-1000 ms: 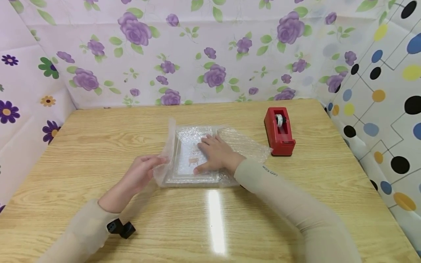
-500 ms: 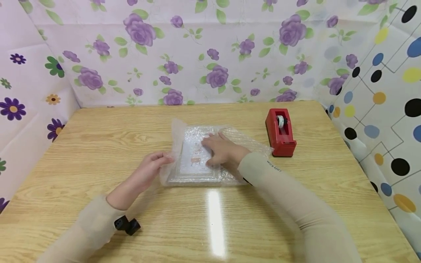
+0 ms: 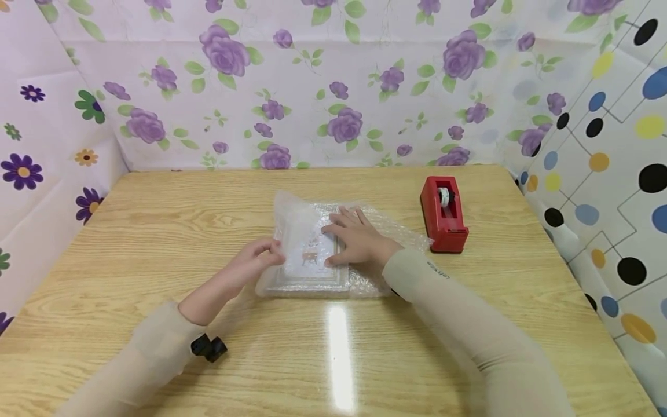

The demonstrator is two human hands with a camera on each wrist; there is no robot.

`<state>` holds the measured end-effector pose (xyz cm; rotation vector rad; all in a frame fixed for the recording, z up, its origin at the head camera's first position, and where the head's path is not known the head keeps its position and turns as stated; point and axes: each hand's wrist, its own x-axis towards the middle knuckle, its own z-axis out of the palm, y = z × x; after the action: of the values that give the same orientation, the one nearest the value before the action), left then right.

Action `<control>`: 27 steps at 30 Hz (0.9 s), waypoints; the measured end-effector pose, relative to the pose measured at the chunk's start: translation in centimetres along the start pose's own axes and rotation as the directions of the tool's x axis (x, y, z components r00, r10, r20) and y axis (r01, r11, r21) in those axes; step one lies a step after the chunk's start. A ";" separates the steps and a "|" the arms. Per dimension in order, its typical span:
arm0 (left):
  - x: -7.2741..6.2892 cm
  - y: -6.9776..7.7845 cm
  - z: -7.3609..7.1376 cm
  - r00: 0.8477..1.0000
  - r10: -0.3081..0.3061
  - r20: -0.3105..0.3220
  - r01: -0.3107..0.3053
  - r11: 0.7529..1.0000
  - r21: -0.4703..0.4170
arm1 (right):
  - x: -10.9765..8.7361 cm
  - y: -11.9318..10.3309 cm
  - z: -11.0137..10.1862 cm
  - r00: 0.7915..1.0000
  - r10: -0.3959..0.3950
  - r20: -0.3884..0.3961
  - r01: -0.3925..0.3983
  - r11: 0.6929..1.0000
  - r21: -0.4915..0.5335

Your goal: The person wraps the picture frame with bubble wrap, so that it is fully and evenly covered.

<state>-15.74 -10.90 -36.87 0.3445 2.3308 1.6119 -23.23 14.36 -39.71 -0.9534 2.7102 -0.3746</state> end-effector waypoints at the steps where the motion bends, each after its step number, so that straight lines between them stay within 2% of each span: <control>1: 0.0 0.0 0.0 1.000 0.005 0.007 -0.005 1.000 0.018 | 0.0 0.0 0.0 1.000 0.004 -0.004 -0.004 1.000 -0.002; 6: 0.2 0.1 0.0 0.999 0.013 0.029 -0.015 0.996 0.083 | 0.2 0.0 -0.3 0.999 0.023 -0.023 -0.022 0.999 0.025; 10: 0.6 0.3 -0.2 0.999 -0.050 0.012 0.048 0.996 0.074 | 0.2 0.1 -0.4 1.000 0.020 -0.013 -0.020 0.999 0.035; 12: 0.9 0.3 -0.7 0.996 -0.090 -0.006 0.090 0.990 0.105 | 0.3 0.2 -0.3 1.000 0.012 -0.014 -0.012 0.999 0.042; 14: 1.5 0.2 -1.4 0.994 -0.107 0.001 0.106 0.984 0.142 | 0.3 0.3 -0.3 1.000 0.005 -0.017 -0.004 0.999 0.040; 17: 2.7 -0.1 -2.6 0.995 -0.084 0.049 0.073 0.979 0.188 | 0.3 0.4 -0.2 0.999 -0.024 -0.036 0.025 0.999 0.023; 20: 3.8 -0.4 -3.6 0.990 -0.074 0.119 0.049 0.979 0.199 | 0.2 0.4 -0.1 0.997 -0.052 -0.051 0.050 0.998 -0.023; 22: 4.2 -0.5 -4.0 0.985 -0.085 0.153 0.048 0.972 0.231 | 0.2 0.3 0.0 0.996 -0.063 -0.055 0.061 0.997 -0.044; 27: 5.3 -0.6 -4.4 0.969 -0.116 0.217 0.051 0.957 0.285 | -0.1 0.3 0.0 0.999 -0.034 -0.041 0.031 0.997 -0.073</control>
<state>-22.28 -13.11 -36.49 0.4591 2.3536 1.1367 -23.29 14.66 -39.83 -1.0211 2.7663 -0.3077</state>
